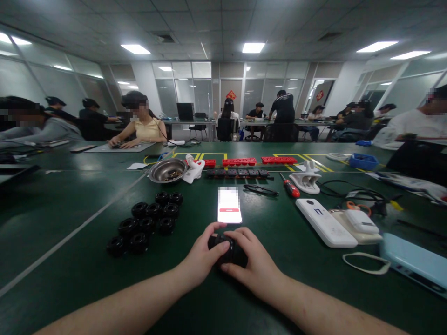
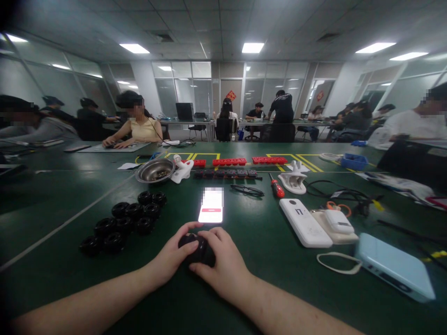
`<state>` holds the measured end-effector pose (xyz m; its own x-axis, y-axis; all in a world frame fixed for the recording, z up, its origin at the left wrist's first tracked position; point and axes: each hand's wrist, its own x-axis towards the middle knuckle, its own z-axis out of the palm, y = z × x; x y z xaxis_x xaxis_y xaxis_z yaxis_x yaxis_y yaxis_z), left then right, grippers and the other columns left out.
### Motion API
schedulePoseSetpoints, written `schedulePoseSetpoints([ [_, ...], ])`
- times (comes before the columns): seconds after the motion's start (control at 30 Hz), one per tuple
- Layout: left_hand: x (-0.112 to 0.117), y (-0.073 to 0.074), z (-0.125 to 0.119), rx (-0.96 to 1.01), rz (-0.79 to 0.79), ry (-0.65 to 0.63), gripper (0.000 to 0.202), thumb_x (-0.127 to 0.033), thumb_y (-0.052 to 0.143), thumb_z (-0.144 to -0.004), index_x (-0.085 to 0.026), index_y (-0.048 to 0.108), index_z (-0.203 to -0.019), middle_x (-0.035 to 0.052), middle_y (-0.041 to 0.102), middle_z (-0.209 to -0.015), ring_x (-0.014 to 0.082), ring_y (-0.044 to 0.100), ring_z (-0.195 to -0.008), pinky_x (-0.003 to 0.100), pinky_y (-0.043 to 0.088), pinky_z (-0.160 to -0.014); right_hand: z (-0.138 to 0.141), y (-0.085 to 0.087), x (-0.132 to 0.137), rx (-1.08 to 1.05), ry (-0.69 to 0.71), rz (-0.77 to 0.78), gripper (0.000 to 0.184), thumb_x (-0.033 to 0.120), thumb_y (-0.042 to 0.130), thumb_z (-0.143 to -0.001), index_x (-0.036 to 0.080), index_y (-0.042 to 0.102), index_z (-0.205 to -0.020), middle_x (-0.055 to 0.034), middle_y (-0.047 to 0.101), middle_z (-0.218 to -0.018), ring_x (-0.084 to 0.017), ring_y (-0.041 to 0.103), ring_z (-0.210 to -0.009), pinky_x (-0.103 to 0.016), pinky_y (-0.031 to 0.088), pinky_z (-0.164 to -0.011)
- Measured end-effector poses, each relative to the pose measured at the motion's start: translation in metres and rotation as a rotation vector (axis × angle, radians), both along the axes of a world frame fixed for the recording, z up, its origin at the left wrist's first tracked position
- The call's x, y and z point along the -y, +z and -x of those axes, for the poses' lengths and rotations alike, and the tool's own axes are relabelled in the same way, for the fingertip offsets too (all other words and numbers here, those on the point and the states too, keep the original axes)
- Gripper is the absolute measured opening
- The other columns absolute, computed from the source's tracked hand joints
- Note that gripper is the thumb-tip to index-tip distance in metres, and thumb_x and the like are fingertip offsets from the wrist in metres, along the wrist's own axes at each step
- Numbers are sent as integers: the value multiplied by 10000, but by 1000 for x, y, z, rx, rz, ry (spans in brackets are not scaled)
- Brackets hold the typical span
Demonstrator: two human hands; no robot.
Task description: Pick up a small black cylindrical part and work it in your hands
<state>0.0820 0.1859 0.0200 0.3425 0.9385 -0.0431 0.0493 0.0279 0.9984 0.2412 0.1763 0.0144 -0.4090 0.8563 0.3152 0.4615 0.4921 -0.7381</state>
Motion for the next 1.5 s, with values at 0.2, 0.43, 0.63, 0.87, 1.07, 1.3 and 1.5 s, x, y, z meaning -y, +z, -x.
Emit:
schedulePoseSetpoints([
  [0.2, 1, -3, 1, 64, 6, 5, 520, -237, 560, -643, -208, 343, -1115, -2, 482, -845, 173, 511, -795, 330, 400, -744, 0, 4, 0, 9, -1, 30, 366, 238, 644, -694, 219, 513, -1035, -30, 473, -980, -170, 474, -901, -310, 409, -795],
  [0.43, -2, -2, 1, 81, 25, -17, 458, -284, 537, -670, -187, 377, -1088, 33, 518, -921, 200, 515, -867, 351, 384, -786, 0, 3, 3, -24, 27, -8, 557, 110, 640, -672, 292, 443, -1161, -13, 445, -1002, -157, 453, -929, -299, 395, -835],
  [0.63, -5, -1, 5, 165, 73, -87, 474, -213, 528, -627, -185, 400, -1082, 45, 510, -1000, 219, 495, -927, 359, 368, -807, 0, 6, 3, -10, 41, -10, 542, 122, 606, -700, 288, 427, -1184, -30, 448, -1040, -173, 450, -957, -327, 391, -858],
  [0.87, -5, -3, 5, 222, 26, -220, 600, -97, 479, -516, -192, 388, -1102, 28, 512, -1000, 234, 463, -989, 398, 326, -893, -5, 4, 4, -98, 85, -122, 529, 186, 578, -739, 256, 350, -1211, -44, 461, -1156, -183, 430, -1057, -343, 349, -913],
  [1.07, 9, 6, 2, -432, -384, -272, 558, -288, 526, -697, -210, 355, -1222, 86, 407, -1269, 270, 306, -1193, 497, 112, -1021, -14, 7, 6, -28, 56, -141, 423, 262, 551, -755, 207, 436, -1159, -60, 529, -1045, -188, 488, -960, -327, 387, -838],
  [1.3, 28, 12, 0, -893, -639, -473, 716, -526, 472, -701, -158, 304, -1291, 155, 267, -1375, 314, 175, -1271, 530, 67, -1021, -11, 31, 44, 298, 15, 1, 433, 182, 586, -674, 239, 512, -1097, -36, 544, -935, -182, 511, -859, -293, 408, -769],
  [1.5, 33, 5, 5, -876, -648, -476, 836, -635, 439, -654, -172, 233, -1319, 142, 187, -1403, 327, 97, -1285, 542, 74, -1013, -25, 40, 65, 415, -102, 64, 434, 139, 531, -662, 260, 527, -1078, -40, 557, -932, -188, 538, -858, -288, 425, -765],
])
